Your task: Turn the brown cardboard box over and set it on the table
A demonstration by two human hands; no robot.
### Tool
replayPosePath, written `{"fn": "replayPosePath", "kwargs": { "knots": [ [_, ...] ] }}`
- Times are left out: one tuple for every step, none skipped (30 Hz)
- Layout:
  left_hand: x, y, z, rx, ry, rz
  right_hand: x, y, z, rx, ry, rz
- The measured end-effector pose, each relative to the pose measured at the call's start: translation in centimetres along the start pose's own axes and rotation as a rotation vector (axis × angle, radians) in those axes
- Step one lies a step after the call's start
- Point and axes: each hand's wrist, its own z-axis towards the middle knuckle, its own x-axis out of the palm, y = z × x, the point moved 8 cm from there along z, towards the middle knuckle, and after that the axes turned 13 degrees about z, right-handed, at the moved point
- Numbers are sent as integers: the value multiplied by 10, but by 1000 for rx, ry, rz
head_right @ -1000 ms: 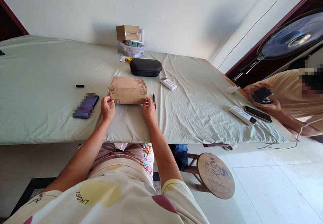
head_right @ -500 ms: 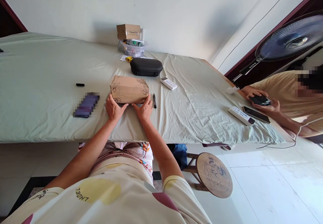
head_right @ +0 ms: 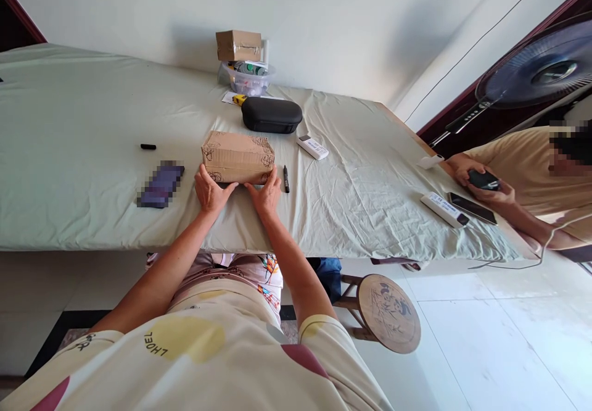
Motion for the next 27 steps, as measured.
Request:
{"fn": "replayPosePath", "kwargs": {
  "knots": [
    [1,1,1,6,-1,-24,0,-1,0,-11,-5,27],
    [3,2,1,11,-1,-47,0,-1,0,-23,-12,56],
    [4,3,2,17,-1,-69,0,-2,0,-36,-17,86],
    [6,4,3,23,-3,-89,0,-2,0,-49,-20,113],
    [6,5,3,32,-8,-106,0,-3,0,-60,-20,135],
    [7,5,4,43,-17,-122,1,-3,0,-71,-16,152],
    [7,5,4,56,-27,-136,1,-3,0,-79,-9,164],
    [7,5,5,69,-36,-147,2,-3,0,-86,-3,173],
    [7,5,5,78,-42,-154,2,-4,0,-92,2,178],
    [7,5,5,83,-44,-158,2,-3,0,-100,6,183],
    [7,5,5,82,-42,-157,3,-3,0,-107,8,185],
    [7,5,5,78,-39,-153,3,-3,0,-114,10,187],
    [7,6,5,71,-35,-148,2,-3,0,-120,13,189],
    [7,7,5,63,-32,-143,2,-3,0,-123,16,193],
    [7,8,5,55,-30,-138,2,-3,0,-125,18,199],
    [7,9,5,48,-28,-136,1,-3,1,-126,20,209],
    [8,10,5,42,-28,-136,0,-3,1,-128,19,220],
    [8,11,6,39,-29,-140,-1,-3,2,-132,16,232],
    [8,12,6,39,-33,-148,-3,-3,2,-137,11,244],
    [8,13,6,42,-39,-160,-5,-3,3,-141,7,254],
    [8,14,7,49,-48,-172,-6,-3,4,-144,1,262],
    [7,15,7,59,-58,-184,-8,-4,5,-145,-6,269],
    [6,16,8,70,-68,-195,-10,-5,7,-146,-16,274],
    [5,16,8,80,-77,-203,-12,-5,8,-149,-29,279],
    [4,17,8,88,-84,-209,-14,-6,9,-155,-45,284],
    [3,17,9,96,-91,-213,-16,-7,10,-164,-63,292],
    [2,17,9,103,-99,-217,-18,-8,11,-173,-82,303]
  ]
}}
